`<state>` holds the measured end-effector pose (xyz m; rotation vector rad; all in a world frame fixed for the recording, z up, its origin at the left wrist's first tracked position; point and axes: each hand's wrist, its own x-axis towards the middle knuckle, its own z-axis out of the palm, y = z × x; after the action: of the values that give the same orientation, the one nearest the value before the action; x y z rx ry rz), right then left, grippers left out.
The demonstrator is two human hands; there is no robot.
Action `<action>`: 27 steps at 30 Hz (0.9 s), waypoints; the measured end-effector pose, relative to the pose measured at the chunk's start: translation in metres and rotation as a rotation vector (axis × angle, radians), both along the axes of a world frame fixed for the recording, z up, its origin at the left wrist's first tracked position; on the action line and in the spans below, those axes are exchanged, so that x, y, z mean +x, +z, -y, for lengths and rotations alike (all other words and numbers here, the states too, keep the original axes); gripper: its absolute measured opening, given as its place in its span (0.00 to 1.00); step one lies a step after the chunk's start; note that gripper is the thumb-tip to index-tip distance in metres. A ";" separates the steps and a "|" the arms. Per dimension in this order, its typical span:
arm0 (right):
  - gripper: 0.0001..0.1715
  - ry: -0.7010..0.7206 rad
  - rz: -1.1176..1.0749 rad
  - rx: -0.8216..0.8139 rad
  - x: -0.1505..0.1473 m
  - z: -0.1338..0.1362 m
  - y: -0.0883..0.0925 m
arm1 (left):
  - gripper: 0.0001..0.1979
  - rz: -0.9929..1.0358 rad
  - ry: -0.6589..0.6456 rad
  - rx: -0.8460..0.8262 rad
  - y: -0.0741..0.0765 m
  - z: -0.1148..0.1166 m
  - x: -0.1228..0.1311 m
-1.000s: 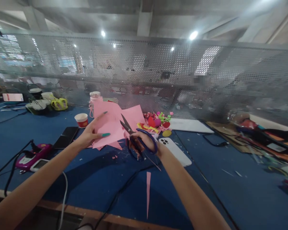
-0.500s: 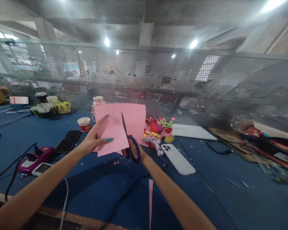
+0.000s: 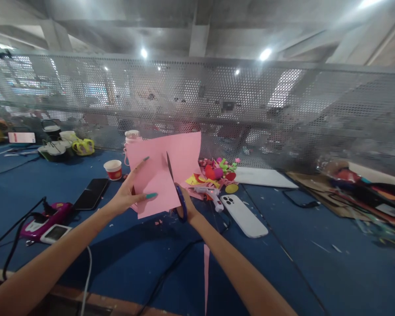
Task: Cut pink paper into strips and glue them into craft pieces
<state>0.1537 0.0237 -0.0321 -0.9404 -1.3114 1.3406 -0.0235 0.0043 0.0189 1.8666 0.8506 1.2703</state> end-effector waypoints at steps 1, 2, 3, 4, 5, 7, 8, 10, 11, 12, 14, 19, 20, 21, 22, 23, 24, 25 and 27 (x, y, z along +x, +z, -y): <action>0.18 -0.015 -0.021 0.019 0.001 0.000 0.000 | 0.45 -0.003 0.000 -0.004 0.000 0.000 0.000; 0.18 -0.028 -0.041 0.041 0.001 0.001 0.000 | 0.46 -0.011 0.003 -0.007 0.000 0.000 0.000; 0.19 -0.037 -0.059 0.059 0.002 0.000 0.001 | 0.46 -0.022 0.009 -0.010 0.001 0.000 -0.001; 0.19 -0.042 -0.072 0.073 0.002 0.000 0.001 | 0.46 -0.035 0.014 -0.015 0.001 0.000 -0.001; 0.19 -0.047 -0.081 0.087 0.002 -0.001 0.002 | 0.46 -0.044 0.015 -0.021 0.001 0.000 -0.001; 0.18 -0.060 -0.095 0.119 0.002 -0.002 0.003 | 0.46 -0.048 0.005 -0.029 0.002 0.000 -0.001; 0.18 -0.068 -0.101 0.136 0.002 -0.002 0.003 | 0.46 -0.045 -0.004 -0.031 0.003 0.000 -0.001; 0.17 -0.073 -0.107 0.158 0.002 -0.002 0.004 | 0.46 -0.040 -0.017 -0.028 0.003 0.000 -0.001; 0.16 -0.068 -0.104 0.162 0.002 -0.002 0.004 | 0.46 -0.039 -0.020 -0.023 0.003 0.000 -0.001; 0.15 -0.062 -0.104 0.160 0.003 -0.001 0.005 | 0.46 -0.042 -0.020 -0.018 0.003 0.000 -0.001; 0.13 -0.057 -0.113 0.145 0.002 -0.001 0.005 | 0.46 -0.050 -0.016 -0.007 0.002 -0.001 -0.001; 0.14 -0.075 -0.188 0.074 -0.002 -0.004 0.000 | 0.46 -0.047 -0.022 0.009 0.002 -0.001 -0.001; 0.14 -0.077 -0.198 0.066 -0.002 -0.005 -0.001 | 0.46 -0.040 -0.025 0.015 0.002 -0.001 -0.001; 0.15 -0.079 -0.206 0.060 -0.002 -0.005 -0.002 | 0.47 -0.035 -0.029 0.018 0.003 -0.001 -0.002; 0.15 -0.080 -0.213 0.054 -0.002 -0.006 -0.003 | 0.46 -0.033 -0.033 0.017 0.004 -0.001 -0.002; 0.15 -0.081 -0.221 0.049 -0.001 -0.005 -0.004 | 0.46 -0.031 -0.037 0.014 0.004 -0.001 -0.002; 0.14 -0.082 -0.228 0.046 -0.001 -0.005 -0.005 | 0.46 -0.032 -0.041 0.011 0.004 -0.001 -0.003; 0.14 -0.083 -0.234 0.043 0.000 -0.004 -0.005 | 0.46 -0.032 -0.045 0.010 0.005 -0.001 -0.003; 0.13 -0.083 -0.242 0.039 0.000 -0.002 -0.005 | 0.46 -0.022 -0.061 0.012 0.004 -0.001 -0.003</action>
<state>0.1536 0.0260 -0.0368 -0.7708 -1.0988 1.3151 -0.0270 0.0055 0.0232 1.9045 0.7925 1.2222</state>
